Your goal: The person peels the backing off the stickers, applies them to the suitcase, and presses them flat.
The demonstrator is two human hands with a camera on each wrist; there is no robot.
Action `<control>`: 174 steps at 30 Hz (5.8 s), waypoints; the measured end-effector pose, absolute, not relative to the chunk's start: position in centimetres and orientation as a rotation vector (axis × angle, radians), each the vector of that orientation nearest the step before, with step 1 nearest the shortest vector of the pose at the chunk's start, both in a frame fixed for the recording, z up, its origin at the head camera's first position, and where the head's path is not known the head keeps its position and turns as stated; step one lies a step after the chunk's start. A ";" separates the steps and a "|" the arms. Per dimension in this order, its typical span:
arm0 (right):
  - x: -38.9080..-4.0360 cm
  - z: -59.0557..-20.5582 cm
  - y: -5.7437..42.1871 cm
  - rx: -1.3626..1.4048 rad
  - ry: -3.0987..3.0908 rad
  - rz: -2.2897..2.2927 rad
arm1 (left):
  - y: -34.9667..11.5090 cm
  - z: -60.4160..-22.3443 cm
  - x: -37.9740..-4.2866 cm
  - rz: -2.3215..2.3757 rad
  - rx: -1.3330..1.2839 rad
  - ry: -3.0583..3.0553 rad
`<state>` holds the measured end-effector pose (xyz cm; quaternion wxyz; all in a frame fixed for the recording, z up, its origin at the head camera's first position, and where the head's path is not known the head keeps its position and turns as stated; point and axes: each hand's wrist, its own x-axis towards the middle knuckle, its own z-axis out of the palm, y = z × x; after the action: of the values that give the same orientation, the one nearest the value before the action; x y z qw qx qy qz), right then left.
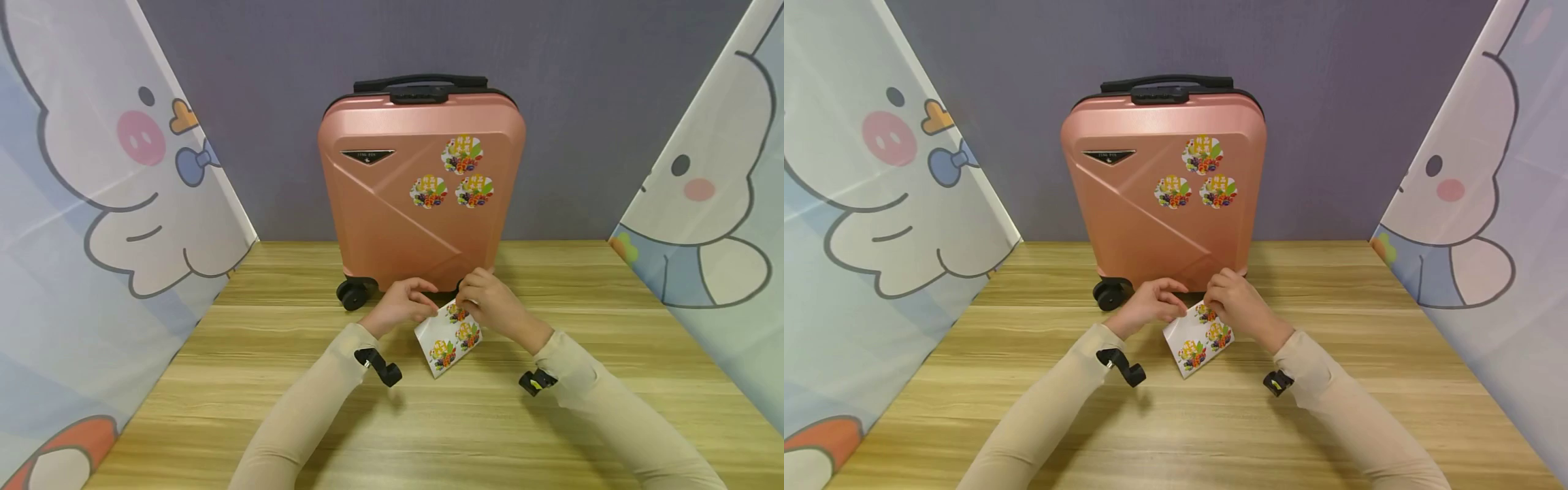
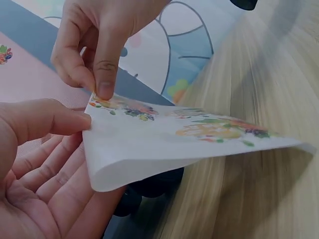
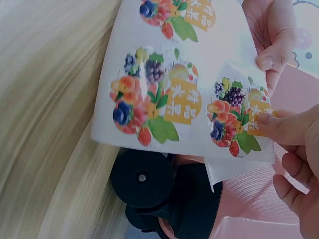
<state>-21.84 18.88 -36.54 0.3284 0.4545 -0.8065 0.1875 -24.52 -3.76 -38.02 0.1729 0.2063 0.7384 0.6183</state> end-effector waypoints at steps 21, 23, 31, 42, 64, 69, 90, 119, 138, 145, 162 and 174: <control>-21.5 -36.3 18.7 1.129 -2.278 0.535 | -4.1 -38.4 -24.5 1.816 0.524 2.126; -21.5 -36.3 18.7 1.141 -2.266 0.558 | -4.2 -38.6 -24.6 1.824 0.515 2.124; -22.0 -36.2 19.0 1.182 -2.132 0.657 | -4.5 -39.3 -24.8 1.870 0.442 2.119; -22.1 -36.2 19.7 1.109 -2.198 0.711 | -4.7 -40.0 -24.6 1.964 0.377 2.057; -22.0 -36.3 20.0 0.948 -2.334 0.934 | -5.2 -42.6 -24.9 1.833 0.428 2.175; -22.2 -35.7 19.9 0.849 -2.412 1.076 | -5.4 -42.6 -24.9 1.790 0.491 2.203; -21.8 -32.7 19.3 0.668 -2.587 1.364 | -4.0 -39.9 -23.7 1.910 0.696 2.260; -21.5 -31.0 19.2 0.824 -2.419 1.617 | -1.8 -38.0 -23.0 2.483 0.560 1.788; -21.4 -30.3 19.5 0.827 -2.370 1.666 | -1.0 -37.3 -23.0 2.584 0.566 1.729; -21.8 -30.2 19.8 0.832 -2.304 1.636 | -0.7 -36.9 -23.1 2.573 0.546 1.731; -22.3 -29.2 19.9 0.836 -2.138 1.623 | 0.3 -35.8 -23.4 2.613 0.556 1.668; -22.0 -28.5 20.0 0.759 -2.134 1.520 | 1.0 -35.1 -23.3 2.571 0.617 1.661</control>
<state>-22.03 20.04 -28.54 0.2054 0.2722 -0.7656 0.5455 -23.34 1.02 -35.06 0.0094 0.1977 0.5319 0.8234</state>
